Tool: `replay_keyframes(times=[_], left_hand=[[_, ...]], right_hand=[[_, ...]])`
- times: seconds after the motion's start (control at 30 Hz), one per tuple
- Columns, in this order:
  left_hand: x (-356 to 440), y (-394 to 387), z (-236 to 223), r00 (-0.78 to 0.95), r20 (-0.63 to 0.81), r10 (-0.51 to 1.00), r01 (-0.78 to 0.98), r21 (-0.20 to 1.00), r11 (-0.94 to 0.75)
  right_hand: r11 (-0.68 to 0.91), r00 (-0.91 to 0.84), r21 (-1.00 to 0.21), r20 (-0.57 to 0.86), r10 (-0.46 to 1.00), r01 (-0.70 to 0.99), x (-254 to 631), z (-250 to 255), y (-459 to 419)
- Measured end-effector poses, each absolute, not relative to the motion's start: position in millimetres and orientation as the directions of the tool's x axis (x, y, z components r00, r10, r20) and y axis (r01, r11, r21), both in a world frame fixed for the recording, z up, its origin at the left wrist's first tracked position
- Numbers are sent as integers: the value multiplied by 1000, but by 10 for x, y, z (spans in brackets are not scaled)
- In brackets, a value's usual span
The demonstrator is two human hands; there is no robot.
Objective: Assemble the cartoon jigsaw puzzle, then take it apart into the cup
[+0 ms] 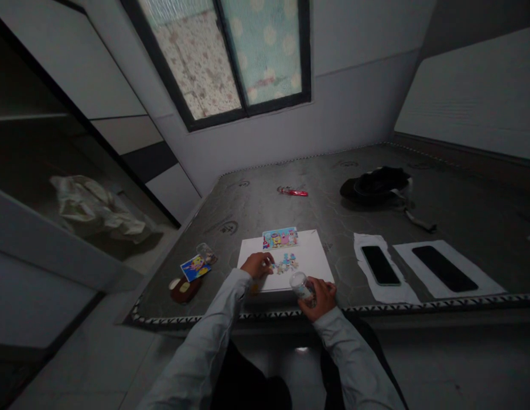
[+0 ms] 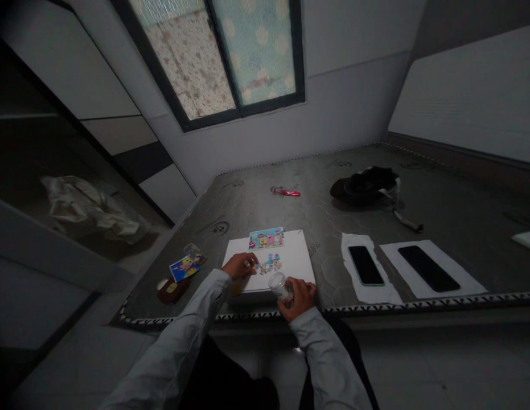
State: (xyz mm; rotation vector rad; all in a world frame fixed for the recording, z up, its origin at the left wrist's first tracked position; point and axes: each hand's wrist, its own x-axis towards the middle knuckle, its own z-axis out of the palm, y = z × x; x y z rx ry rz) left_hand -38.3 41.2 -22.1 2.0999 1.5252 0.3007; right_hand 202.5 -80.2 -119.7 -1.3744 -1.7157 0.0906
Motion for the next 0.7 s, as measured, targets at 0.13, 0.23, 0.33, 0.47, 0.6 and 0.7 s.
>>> replay_keyframes(times=[0.13, 0.23, 0.33, 0.47, 0.6, 0.7], left_hand=[[-391, 398, -240, 326, -91, 941, 804, 550, -225], [-401, 372, -270, 322, -80, 943, 791, 570, -221], [-412, 332, -298, 325, -79, 942, 778, 589, -219], [-430, 280, -305, 336, -49, 940, 754, 612, -238], [-457, 255, -298, 335, -24, 942, 760, 597, -255], [-481, 252, -299, 326, -29, 945, 807, 529, -262]], right_hand=[[382, 30, -541, 604, 797, 750, 2026, -1202, -793], [393, 25, -523, 624, 781, 756, 2020, -1196, -791], [399, 28, -522, 632, 775, 754, 2016, -1192, -791], [399, 27, -519, 634, 773, 756, 2017, -1194, -790], [387, 31, -525, 622, 783, 758, 2019, -1200, -789], [377, 26, -531, 603, 797, 759, 2019, -1206, -789]])
